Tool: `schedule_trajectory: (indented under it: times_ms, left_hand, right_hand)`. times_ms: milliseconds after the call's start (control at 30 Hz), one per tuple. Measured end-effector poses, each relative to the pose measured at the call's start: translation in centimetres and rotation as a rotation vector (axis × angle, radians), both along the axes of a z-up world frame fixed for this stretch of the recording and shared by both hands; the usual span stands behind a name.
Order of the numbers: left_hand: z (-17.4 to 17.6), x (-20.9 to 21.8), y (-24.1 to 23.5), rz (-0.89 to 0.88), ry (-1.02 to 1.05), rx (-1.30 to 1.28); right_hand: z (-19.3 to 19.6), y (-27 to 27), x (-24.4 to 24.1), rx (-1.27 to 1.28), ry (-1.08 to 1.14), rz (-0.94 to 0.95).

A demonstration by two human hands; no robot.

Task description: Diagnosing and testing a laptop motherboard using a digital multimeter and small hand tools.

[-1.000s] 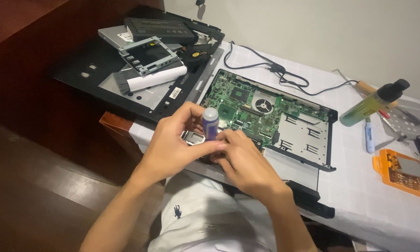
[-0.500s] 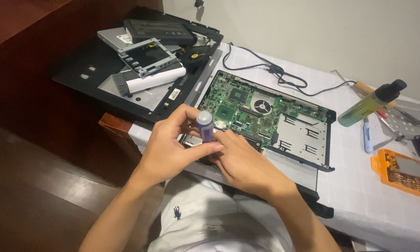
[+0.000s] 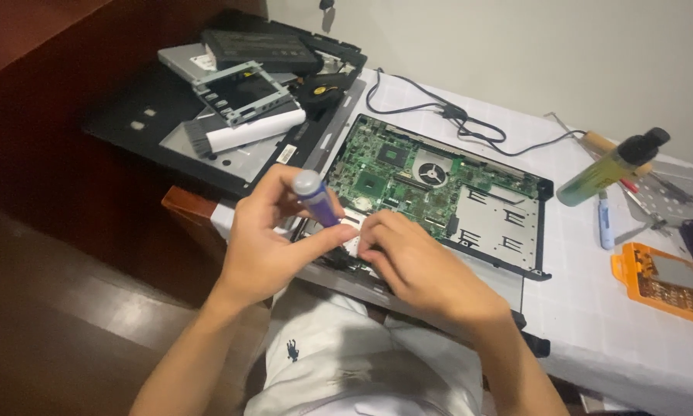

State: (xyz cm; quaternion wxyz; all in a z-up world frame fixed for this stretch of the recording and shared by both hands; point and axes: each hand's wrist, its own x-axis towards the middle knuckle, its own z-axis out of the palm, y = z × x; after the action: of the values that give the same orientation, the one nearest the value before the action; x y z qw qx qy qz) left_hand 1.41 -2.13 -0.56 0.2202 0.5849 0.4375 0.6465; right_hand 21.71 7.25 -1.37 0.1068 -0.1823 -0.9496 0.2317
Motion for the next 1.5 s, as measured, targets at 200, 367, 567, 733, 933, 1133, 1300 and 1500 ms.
schedule_trajectory:
  times_ms: [200, 367, 567, 733, 933, 1133, 1300, 1500]
  left_hand:
    - [-3.8, 0.4, 1.2, 0.083, -0.014, -0.044]
    - [-4.6, 3.2, 1.1, 0.137, -0.175, -0.078]
    - [-6.2, 4.1, 1.1, 0.082, -0.104, -0.016]
    - [-6.8, 3.9, 1.0, 0.125, -0.107, -0.04]
    - [-7.7, 3.7, 1.0, 0.135, -0.187, -0.008]
    - [-6.0, 3.0, 0.8, 0.0, -0.192, 0.075]
    - [-5.2, 2.8, 0.8, -0.123, -0.193, 0.124]
    - [-5.3, 2.4, 0.2, -0.066, -0.175, 0.101]
  right_hand:
    - [2.2, 0.8, 9.0, -0.119, 0.256, -0.278]
    - [0.6, 4.1, 22.6, 0.125, 0.305, -0.729]
    - [0.9, 4.6, 27.4, 0.005, -0.002, -1.193]
    - [0.0, 5.2, 28.2, 0.034, -0.129, -1.208]
    - [-4.2, 7.5, 32.1, 0.337, -0.105, -0.964]
    - [0.4, 2.9, 24.0, 0.211, -0.057, -1.053]
    - [0.7, -0.1, 17.7, -0.03, 0.101, -0.633]
    - [-0.7, 0.1, 15.3, -0.233, -0.21, -0.545]
